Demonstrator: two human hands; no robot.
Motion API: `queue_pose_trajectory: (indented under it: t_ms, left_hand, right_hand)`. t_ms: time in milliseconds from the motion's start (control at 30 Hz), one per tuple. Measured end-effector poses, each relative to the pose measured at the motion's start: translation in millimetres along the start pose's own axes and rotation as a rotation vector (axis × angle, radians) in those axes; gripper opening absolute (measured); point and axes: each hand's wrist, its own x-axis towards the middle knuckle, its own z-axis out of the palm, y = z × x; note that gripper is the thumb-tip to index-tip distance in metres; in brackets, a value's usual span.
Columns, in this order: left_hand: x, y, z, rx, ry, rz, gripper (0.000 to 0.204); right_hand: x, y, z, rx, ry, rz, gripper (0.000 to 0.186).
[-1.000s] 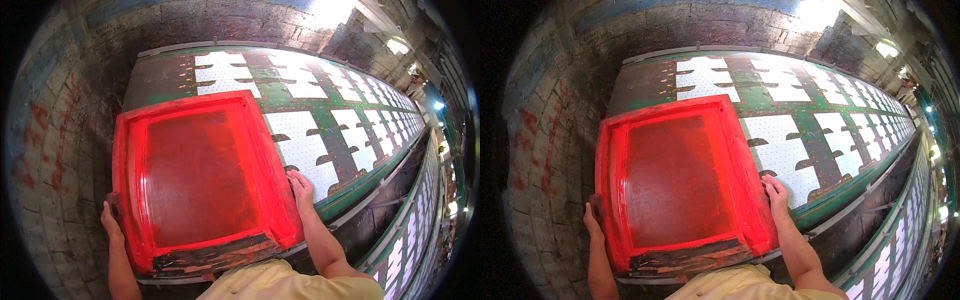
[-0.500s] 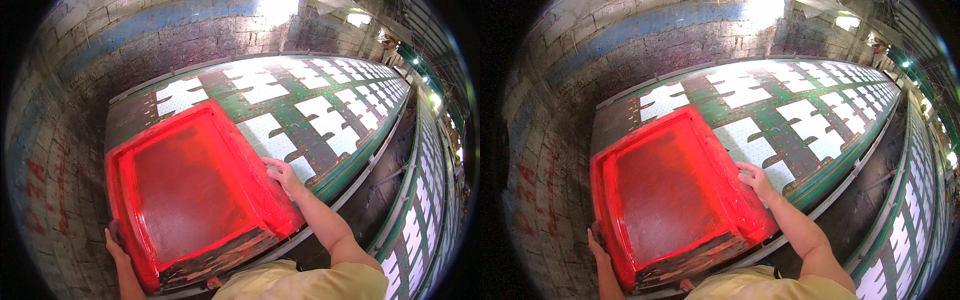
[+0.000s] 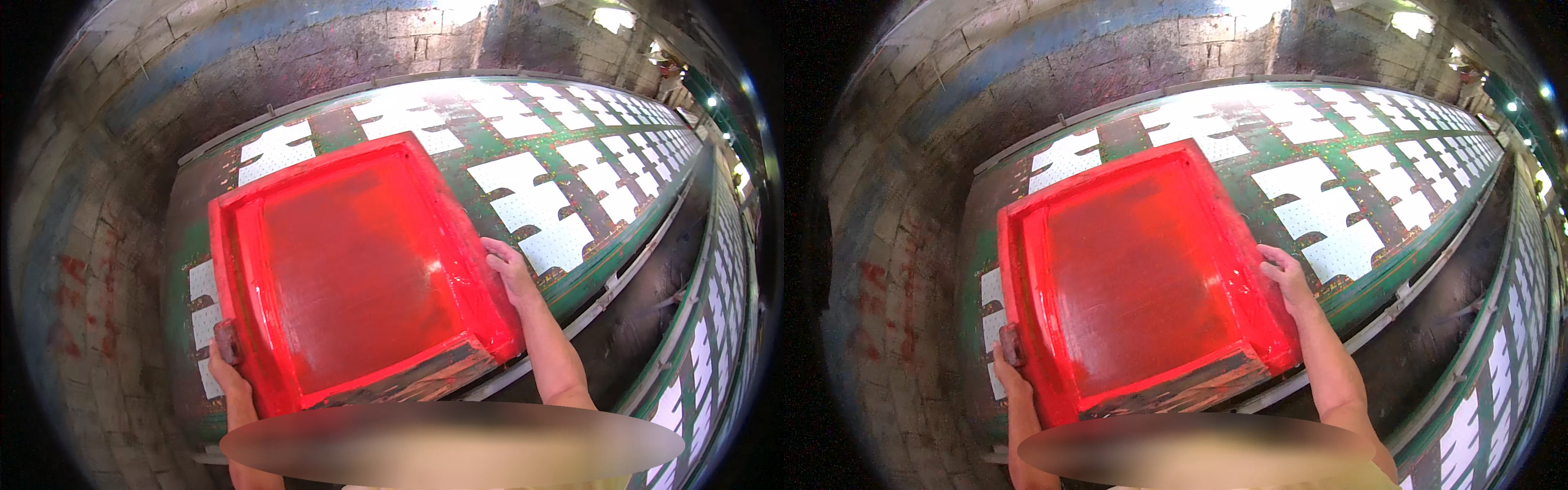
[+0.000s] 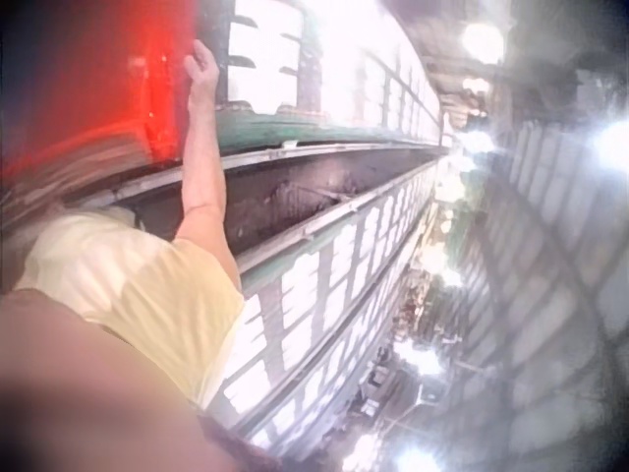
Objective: The person uses a red screen-printing frame and a squeegee to apply red ink onto white paper shapes arranged on a green conveyor belt. The person repeatedly pulls the squeegee across the frame and repositions the frame to cover new sections of the belt.
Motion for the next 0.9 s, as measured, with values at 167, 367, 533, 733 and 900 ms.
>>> queue_pose_trajectory:
  t_ms: [167, 367, 533, 733, 900]
  left_hand:
    - [-42, -25, 41, 0.059, 0.029, 0.057, 0.043]
    - [-68, -38, 75, 0.023, -0.01, 0.07, 0.042]
    - [-76, -48, 87, 0.107, 0.018, 0.1, 0.043]
    - [-76, -51, 88, 0.248, 0.054, 0.142, 0.039]
    - [-73, -62, 91, 0.341, 0.067, 0.173, 0.041]
  right_hand:
    - [6, 3, -62, 0.026, 0.04, -0.019, 0.073]
    - [14, 3, -103, 0.079, 0.013, -0.031, 0.084]
    - [18, 3, -122, 0.129, -0.041, -0.035, 0.083]
    - [8, -6, -107, -0.245, 0.03, -0.062, 0.066]
    - [-66, -40, -54, -0.914, -0.084, -0.5, 0.056]
